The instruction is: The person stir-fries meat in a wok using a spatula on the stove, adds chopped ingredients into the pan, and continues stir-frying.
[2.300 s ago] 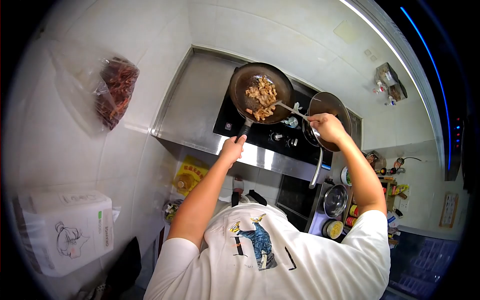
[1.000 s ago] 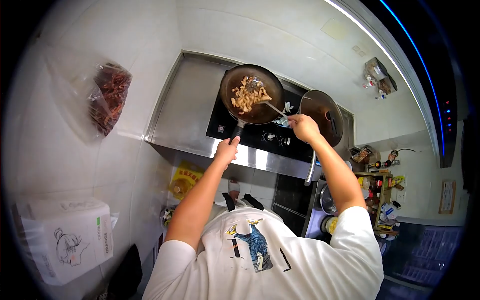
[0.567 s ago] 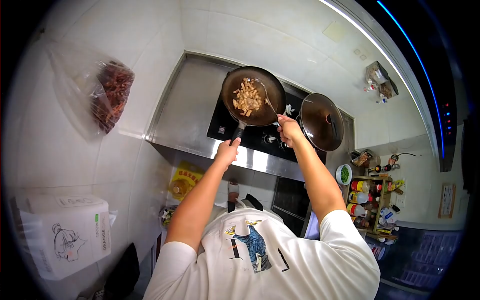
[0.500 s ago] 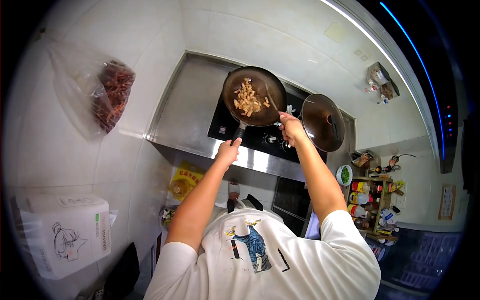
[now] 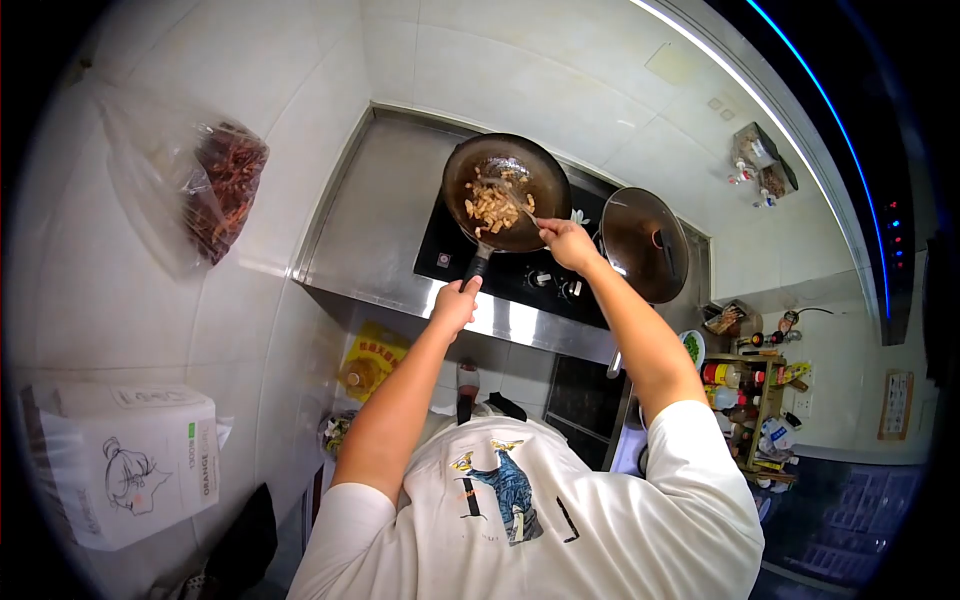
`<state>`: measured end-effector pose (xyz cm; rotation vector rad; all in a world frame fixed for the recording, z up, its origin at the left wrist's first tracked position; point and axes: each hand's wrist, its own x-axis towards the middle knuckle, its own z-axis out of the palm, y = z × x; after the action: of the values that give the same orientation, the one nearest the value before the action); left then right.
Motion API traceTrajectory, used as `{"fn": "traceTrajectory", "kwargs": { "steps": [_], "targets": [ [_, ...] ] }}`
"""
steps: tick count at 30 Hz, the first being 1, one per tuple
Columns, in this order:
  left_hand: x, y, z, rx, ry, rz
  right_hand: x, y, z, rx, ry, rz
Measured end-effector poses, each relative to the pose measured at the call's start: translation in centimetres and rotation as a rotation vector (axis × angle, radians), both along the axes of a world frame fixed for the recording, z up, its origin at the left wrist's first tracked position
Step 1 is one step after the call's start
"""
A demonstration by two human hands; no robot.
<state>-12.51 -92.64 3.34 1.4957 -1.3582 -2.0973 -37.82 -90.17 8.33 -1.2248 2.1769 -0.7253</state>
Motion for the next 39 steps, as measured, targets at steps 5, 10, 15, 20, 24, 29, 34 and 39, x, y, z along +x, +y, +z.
{"fn": "traceTrajectory", "kwargs": {
  "steps": [5,10,15,20,24,29,34,39],
  "targets": [
    [0.3,-0.2,0.5,-0.002,-0.007,0.004,-0.1,3.8,8.2,0.231,0.518,0.264],
    [0.4,-0.3,0.2,0.009,-0.006,-0.007,-0.4,6.5,12.2,0.285,0.408,0.165],
    [0.0,0.0,0.3,0.002,-0.006,-0.029,0.4,4.6,6.4,0.19,0.421,0.091],
    [0.2,0.0,1.2,0.01,-0.001,0.014,-0.6,5.5,7.1,0.119,0.323,-0.039],
    [0.3,-0.1,0.8,0.0,-0.015,-0.019,-1.1,8.7,11.3,0.293,0.296,-0.017],
    [0.1,0.0,0.3,0.004,-0.022,-0.02,0.4,5.4,5.6,0.265,0.339,-0.014],
    [0.2,-0.1,0.5,-0.004,-0.017,-0.02,0.9,5.2,6.9,0.181,0.312,0.022],
    [0.2,-0.2,0.5,0.003,-0.008,-0.027,3.3,7.4,10.8,0.357,-0.103,-0.114]
  ]
}}
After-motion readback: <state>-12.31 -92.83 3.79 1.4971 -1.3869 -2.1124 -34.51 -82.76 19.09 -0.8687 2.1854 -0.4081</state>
